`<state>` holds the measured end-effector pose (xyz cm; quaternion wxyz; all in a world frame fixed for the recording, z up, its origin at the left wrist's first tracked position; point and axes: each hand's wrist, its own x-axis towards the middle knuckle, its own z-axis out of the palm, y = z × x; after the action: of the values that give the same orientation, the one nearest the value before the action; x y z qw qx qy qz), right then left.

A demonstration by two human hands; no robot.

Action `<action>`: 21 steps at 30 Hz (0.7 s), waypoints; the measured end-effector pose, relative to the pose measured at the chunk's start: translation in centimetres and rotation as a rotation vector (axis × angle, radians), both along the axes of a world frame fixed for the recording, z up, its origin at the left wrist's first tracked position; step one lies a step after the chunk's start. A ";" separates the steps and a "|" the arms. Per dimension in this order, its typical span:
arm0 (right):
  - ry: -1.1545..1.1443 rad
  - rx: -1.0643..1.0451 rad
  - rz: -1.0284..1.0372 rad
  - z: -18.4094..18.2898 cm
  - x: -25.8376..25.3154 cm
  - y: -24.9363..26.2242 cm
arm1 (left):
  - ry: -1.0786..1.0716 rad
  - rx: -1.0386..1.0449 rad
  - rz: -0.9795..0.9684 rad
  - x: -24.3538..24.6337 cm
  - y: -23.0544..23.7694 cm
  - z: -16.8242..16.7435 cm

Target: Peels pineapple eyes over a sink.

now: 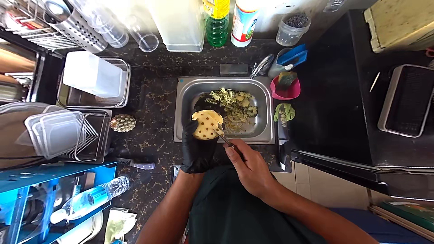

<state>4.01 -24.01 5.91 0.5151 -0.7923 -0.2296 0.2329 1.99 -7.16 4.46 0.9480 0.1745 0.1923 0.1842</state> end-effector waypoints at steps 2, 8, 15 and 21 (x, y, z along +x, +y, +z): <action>-0.041 0.005 -0.015 -0.2 -0.1 -0.1 | 0.017 0.020 0.000 0.1 -0.3 0.1; -0.114 0.051 -0.023 -0.4 0.0 -0.2 | 0.010 0.020 0.025 0.3 -0.7 0.3; -0.042 0.078 0.015 0.8 0.0 0.2 | -0.002 0.184 -0.012 -0.8 -0.6 -0.5; -0.018 0.090 0.030 0.5 -0.4 -0.1 | -0.124 0.317 -0.006 -1.1 0.8 -3.0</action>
<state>3.59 -24.14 6.38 0.5445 -0.7668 -0.2563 0.2231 0.87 -6.32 1.42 0.9191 0.3108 0.1012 0.2200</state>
